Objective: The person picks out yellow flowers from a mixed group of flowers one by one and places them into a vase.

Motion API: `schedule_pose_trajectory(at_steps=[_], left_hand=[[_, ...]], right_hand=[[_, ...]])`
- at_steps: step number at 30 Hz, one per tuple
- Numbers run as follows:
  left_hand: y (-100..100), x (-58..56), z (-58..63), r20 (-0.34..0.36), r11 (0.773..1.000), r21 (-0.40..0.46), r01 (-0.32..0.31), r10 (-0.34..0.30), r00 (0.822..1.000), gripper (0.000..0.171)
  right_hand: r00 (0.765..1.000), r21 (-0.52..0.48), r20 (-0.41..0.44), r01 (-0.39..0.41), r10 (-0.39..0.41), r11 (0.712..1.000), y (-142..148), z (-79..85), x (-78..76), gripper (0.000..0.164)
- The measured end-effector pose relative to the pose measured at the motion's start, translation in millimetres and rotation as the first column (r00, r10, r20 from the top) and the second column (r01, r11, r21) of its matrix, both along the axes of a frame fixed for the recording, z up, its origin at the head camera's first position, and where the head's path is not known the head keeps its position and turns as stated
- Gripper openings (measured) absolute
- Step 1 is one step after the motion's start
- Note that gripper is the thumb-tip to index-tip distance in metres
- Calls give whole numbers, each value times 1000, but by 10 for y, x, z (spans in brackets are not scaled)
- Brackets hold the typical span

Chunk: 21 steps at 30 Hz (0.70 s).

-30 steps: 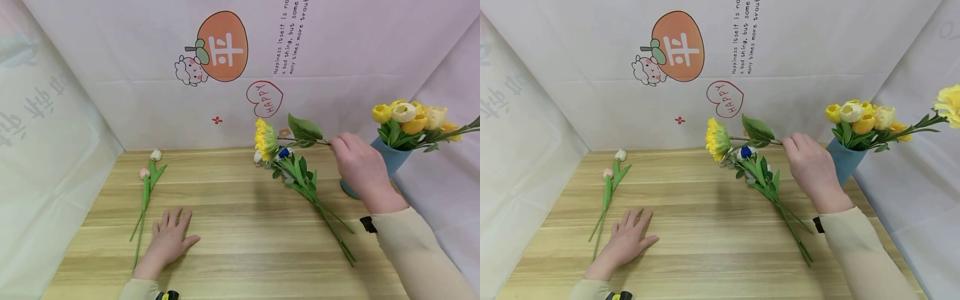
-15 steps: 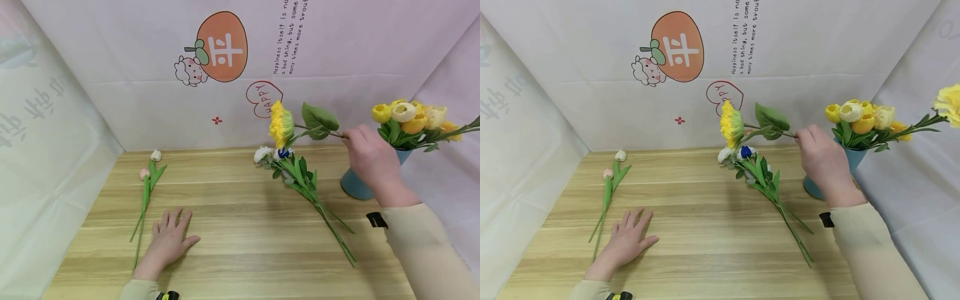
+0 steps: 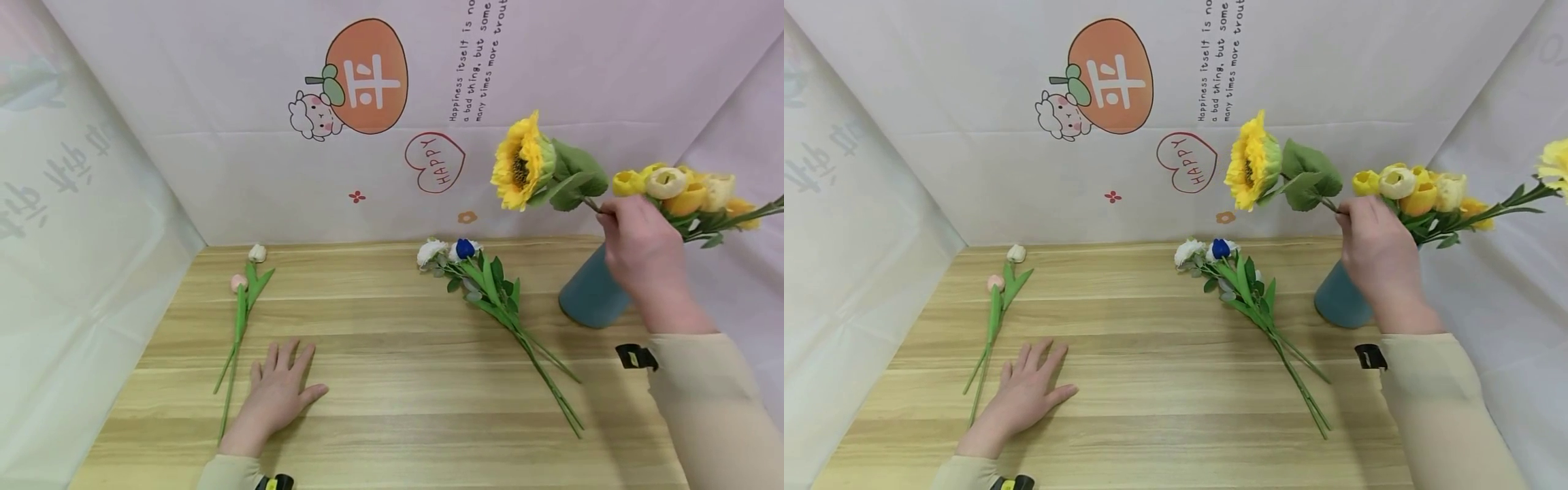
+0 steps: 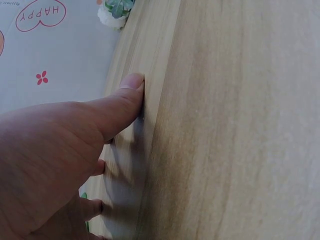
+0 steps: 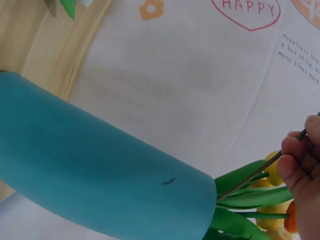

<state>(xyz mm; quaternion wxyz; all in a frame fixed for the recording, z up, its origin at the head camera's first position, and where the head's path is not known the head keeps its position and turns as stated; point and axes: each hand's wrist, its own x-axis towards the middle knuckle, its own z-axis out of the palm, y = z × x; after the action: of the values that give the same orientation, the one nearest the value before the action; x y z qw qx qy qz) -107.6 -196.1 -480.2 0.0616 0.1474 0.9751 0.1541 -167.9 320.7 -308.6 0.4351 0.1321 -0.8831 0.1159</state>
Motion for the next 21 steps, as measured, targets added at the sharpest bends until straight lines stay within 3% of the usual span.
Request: schedule_pose_trajectory(at_steps=[9, 15, 21], left_hand=[[-11, -6, -1, 3, 1000, -1, -1, 1, 1000, 77], [-17, -13, -22, 1, 1000, -7, 0, 0, 1000, 77], [-30, -22, -45, -6, 1000, -10, 0, 0, 1000, 77]], right_hand=[[997, -45, 72, 43, -40, 998, 84, 18, 37, 12], [996, -53, -37, 83, -85, 995, 103, -39, 52, 15], [973, -82, -152, 165, -176, 983, 141, -104, 98, 20]])
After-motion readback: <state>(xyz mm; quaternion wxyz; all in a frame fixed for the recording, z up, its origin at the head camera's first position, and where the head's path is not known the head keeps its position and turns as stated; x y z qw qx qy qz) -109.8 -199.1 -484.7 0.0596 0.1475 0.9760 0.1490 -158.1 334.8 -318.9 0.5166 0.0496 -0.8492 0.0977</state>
